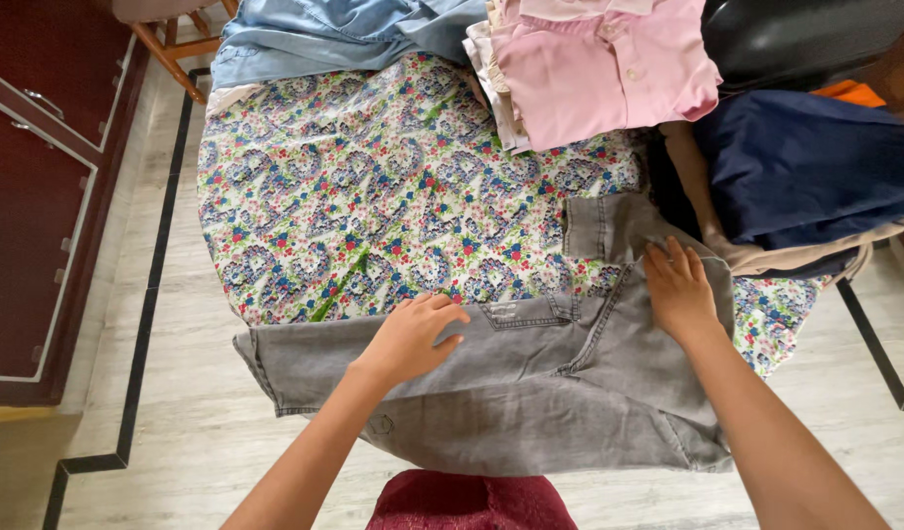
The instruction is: The person folds several garments including a gray denim jacket, a light blue denim jacket, and a patterned shirt on a round table. The folded items are stacked neatly, and a black suitcase is moved aside during the process.
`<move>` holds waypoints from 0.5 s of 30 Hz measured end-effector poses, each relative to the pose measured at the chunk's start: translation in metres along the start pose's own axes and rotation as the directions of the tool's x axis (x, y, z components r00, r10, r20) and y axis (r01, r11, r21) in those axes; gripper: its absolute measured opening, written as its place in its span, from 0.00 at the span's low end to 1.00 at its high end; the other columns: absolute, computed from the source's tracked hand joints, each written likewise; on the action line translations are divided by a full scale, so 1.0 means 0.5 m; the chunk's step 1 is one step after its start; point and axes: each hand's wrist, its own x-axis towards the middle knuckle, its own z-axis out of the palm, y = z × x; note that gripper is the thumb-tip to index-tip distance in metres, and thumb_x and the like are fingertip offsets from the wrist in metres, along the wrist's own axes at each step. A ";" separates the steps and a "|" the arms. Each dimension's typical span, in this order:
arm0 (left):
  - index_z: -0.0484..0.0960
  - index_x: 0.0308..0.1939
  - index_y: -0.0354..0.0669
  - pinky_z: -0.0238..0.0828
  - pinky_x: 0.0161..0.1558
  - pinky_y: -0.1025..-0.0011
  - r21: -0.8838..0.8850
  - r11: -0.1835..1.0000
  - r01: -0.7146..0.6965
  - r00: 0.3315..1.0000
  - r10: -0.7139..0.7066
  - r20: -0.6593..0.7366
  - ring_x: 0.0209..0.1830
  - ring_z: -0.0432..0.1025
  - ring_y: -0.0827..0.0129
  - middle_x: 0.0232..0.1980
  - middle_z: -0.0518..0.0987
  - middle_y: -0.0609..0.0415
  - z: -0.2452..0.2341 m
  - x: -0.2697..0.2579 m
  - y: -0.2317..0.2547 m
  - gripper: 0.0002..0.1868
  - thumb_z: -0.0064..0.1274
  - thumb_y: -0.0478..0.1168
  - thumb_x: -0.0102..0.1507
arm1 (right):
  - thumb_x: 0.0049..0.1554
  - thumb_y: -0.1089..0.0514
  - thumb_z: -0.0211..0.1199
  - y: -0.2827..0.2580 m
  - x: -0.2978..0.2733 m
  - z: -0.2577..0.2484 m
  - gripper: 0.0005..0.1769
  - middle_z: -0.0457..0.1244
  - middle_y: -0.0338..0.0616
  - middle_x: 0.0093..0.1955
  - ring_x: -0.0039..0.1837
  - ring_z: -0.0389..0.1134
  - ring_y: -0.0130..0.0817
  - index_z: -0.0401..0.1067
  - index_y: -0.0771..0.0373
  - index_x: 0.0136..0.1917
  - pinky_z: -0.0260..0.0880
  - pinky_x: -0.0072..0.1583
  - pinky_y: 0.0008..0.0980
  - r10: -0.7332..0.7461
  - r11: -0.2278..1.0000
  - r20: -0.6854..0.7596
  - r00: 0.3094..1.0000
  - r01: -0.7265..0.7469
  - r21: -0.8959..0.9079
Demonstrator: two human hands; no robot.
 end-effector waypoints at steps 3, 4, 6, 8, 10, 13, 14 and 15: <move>0.80 0.50 0.49 0.64 0.60 0.56 0.012 1.000 -0.023 0.999 0.023 -0.024 0.58 0.70 0.58 0.50 0.77 0.55 -0.005 0.026 -0.006 0.14 0.59 0.42 0.60 | 0.56 0.61 0.59 0.013 0.023 0.001 0.18 0.63 0.43 0.67 0.75 0.60 0.42 0.76 0.62 0.60 0.60 0.75 0.41 0.123 0.949 -0.006 0.992 -0.116 0.293; 0.80 0.51 0.49 0.63 0.61 0.56 0.016 0.999 -0.033 0.999 0.034 -0.034 0.59 0.70 0.58 0.51 0.78 0.55 -0.006 0.035 -0.006 0.15 0.59 0.42 0.60 | 0.58 0.63 0.60 0.012 0.032 -0.013 0.12 0.65 0.45 0.63 0.71 0.64 0.44 0.75 0.62 0.57 0.64 0.71 0.41 0.220 0.841 0.064 0.973 -0.222 0.493; 0.75 0.59 0.46 0.63 0.60 0.56 -0.008 0.999 -0.035 0.994 0.034 -0.108 0.62 0.69 0.54 0.58 0.76 0.51 -0.009 0.059 0.003 0.25 0.60 0.44 0.60 | 0.59 0.67 0.62 0.011 0.054 -0.061 0.07 0.66 0.48 0.57 0.62 0.68 0.44 0.73 0.64 0.52 0.70 0.63 0.39 0.290 0.611 0.078 0.954 -0.248 0.752; 0.70 0.66 0.43 0.63 0.61 0.55 -0.057 0.997 -0.056 0.982 0.045 -0.182 0.63 0.68 0.51 0.64 0.73 0.47 -0.013 0.092 0.020 0.34 0.62 0.47 0.58 | 0.56 0.70 0.64 -0.007 0.081 -0.124 0.10 0.66 0.49 0.52 0.54 0.70 0.41 0.71 0.66 0.51 0.71 0.56 0.36 0.303 0.449 -0.073 0.950 -0.075 0.890; 0.65 0.71 0.40 0.62 0.63 0.54 -0.130 0.987 -0.095 0.965 0.060 -0.254 0.64 0.67 0.48 0.67 0.71 0.44 -0.012 0.128 0.043 0.43 0.65 0.51 0.57 | 0.57 0.68 0.63 -0.027 0.100 -0.191 0.08 0.68 0.45 0.46 0.44 0.68 0.33 0.73 0.64 0.51 0.69 0.49 0.32 0.259 0.261 0.198 0.945 -0.266 0.928; 0.60 0.73 0.38 0.62 0.64 0.53 -0.196 0.963 -0.187 0.923 0.103 -0.371 0.68 0.65 0.46 0.72 0.66 0.41 0.004 0.173 0.087 0.52 0.67 0.57 0.53 | 0.58 0.67 0.64 -0.057 0.120 -0.273 0.05 0.69 0.38 0.43 0.44 0.67 0.20 0.73 0.64 0.49 0.68 0.47 0.24 0.124 -0.020 0.288 0.950 -0.288 0.957; 0.62 0.72 0.37 0.62 0.63 0.52 -0.175 0.962 -0.209 0.911 0.126 -0.394 0.66 0.66 0.45 0.70 0.67 0.39 0.012 0.186 0.103 0.52 0.67 0.57 0.52 | 0.59 0.66 0.64 -0.058 0.125 -0.294 0.03 0.69 0.36 0.43 0.46 0.66 0.15 0.73 0.64 0.48 0.68 0.48 0.20 0.083 -0.116 0.257 0.963 -0.247 0.962; 0.64 0.70 0.35 0.62 0.61 0.52 -0.154 0.961 -0.231 0.897 0.149 -0.416 0.64 0.66 0.44 0.68 0.69 0.38 0.020 0.198 0.117 0.51 0.67 0.57 0.51 | 0.58 0.66 0.66 -0.057 0.128 -0.311 0.04 0.68 0.36 0.44 0.45 0.66 0.15 0.72 0.64 0.48 0.67 0.47 0.20 0.049 -0.189 0.262 0.964 -0.249 0.950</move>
